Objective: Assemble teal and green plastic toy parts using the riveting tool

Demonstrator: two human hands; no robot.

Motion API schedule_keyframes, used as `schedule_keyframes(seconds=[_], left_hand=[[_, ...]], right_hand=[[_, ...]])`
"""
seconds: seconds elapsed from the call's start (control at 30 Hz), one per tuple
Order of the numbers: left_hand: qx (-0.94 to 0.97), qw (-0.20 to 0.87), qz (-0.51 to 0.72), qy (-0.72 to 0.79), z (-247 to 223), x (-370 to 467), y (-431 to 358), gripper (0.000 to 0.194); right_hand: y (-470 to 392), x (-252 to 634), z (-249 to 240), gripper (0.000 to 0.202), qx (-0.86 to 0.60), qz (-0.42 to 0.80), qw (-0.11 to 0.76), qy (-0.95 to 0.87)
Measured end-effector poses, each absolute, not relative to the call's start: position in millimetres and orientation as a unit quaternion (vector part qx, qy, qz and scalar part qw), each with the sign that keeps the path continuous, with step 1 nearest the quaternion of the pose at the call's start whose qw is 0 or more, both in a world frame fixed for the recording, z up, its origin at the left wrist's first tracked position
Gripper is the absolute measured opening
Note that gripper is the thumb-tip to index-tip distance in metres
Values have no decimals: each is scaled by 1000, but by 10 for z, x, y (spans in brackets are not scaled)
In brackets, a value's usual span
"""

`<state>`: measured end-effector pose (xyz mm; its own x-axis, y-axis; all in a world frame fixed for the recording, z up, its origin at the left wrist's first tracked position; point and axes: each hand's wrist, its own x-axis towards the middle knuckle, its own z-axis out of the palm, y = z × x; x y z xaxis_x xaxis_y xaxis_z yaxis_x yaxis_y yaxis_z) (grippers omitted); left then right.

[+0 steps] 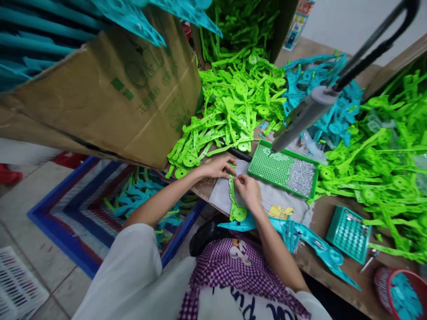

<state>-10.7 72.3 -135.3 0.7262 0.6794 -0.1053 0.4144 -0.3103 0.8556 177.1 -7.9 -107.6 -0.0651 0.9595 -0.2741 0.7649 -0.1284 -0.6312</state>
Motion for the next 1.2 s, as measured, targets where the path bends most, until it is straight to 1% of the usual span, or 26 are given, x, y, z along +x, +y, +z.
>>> schedule_keyframes(seconds=[0.13,0.23,0.37,0.53,0.67,0.87,1.03,1.2], left_hand=[[807,456,154,343,-1366,-95,708,22],[815,443,152,340,-1346,-94,701,23],[825,432,140,337,-1311,-110,704,24],[824,445,135,324,-1332,-112,726,26],[808,455,158,339,-1359,-78,740,24],[796,478,138,345,-1337,-74,766,23],[772,512,115,358,-1342,-47,817,32],[801,463,97,367,-1355,8,871,25]], right_hand=[[-70,1736,-1059,30,-666,332,123,-657],[-19,1740,-1082,27,-672,324,101,-658],[31,1756,-1111,23,-657,324,99,-674],[97,1712,-1083,24,-670,323,56,-666],[210,1718,-1057,28,-650,356,25,-671],[281,1799,-1118,27,-606,407,38,-682],[296,1821,-1184,25,-603,409,43,-684],[271,1857,-1199,24,-596,401,47,-694]])
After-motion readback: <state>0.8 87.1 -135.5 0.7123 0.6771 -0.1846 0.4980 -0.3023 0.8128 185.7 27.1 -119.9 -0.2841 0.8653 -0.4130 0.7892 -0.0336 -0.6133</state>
